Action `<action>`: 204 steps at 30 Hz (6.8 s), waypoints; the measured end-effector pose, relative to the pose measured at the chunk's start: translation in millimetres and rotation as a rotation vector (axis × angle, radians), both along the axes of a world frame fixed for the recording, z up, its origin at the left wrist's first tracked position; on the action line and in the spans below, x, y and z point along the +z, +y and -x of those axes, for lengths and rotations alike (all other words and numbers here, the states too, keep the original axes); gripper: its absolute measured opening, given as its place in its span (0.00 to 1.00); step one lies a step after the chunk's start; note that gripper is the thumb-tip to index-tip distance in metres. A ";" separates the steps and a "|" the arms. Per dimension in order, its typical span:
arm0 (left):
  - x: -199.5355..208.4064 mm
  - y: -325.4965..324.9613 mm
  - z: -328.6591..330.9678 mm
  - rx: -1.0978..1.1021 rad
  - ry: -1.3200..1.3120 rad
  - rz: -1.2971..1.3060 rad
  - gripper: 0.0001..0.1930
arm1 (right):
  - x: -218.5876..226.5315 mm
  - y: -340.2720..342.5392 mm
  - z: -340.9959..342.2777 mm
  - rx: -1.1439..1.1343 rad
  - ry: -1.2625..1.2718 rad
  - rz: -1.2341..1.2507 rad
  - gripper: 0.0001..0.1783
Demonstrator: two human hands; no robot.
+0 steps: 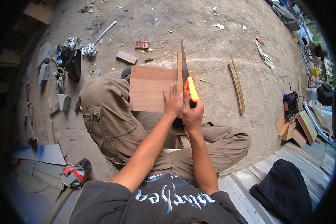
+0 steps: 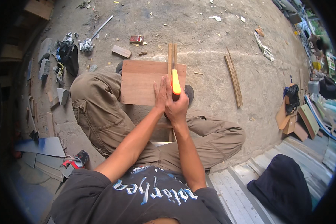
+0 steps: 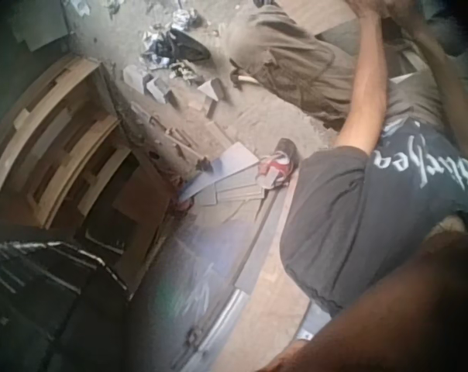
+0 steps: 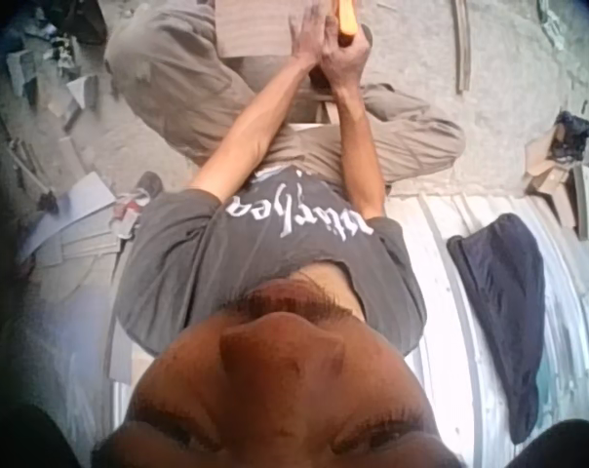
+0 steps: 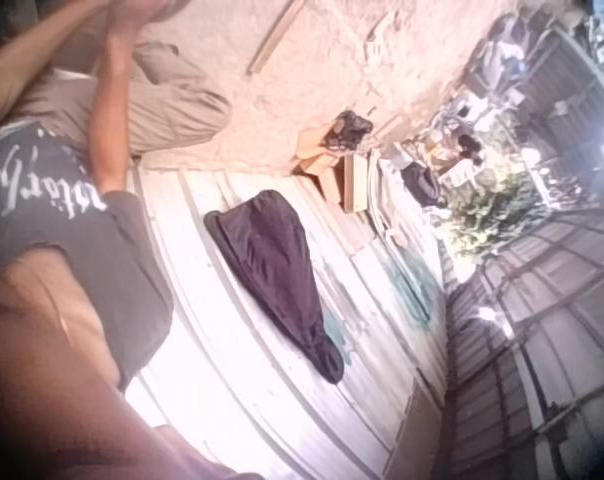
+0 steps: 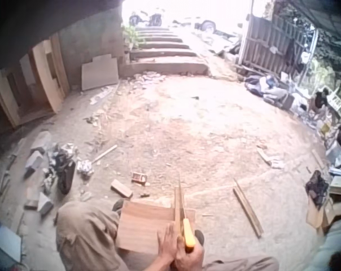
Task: The person sits on the ground and uses a hand saw to cut a wooden plank placed on a small wooden stool. They repeatedly saw through the plank, pause to reposition it, and continue cutting until the plank is separated.
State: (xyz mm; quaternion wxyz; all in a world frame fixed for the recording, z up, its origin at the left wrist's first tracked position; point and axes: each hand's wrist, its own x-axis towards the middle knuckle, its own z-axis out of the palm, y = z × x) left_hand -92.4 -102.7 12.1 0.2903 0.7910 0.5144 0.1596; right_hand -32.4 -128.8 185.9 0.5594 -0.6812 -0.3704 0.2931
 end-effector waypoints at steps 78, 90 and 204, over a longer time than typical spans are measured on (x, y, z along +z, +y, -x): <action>-12.2 20.9 0.8 0.155 0.265 -0.146 0.41 | 36.7 12.9 34.1 0.034 -0.007 0.183 0.19; -5.3 20.4 -7.5 0.194 0.236 -0.046 0.41 | 50.1 -17.1 25.9 0.016 0.116 0.275 0.13; 3.9 27.9 15.5 0.194 0.038 -0.056 0.27 | -11.9 -48.1 24.9 -0.029 0.244 0.102 0.11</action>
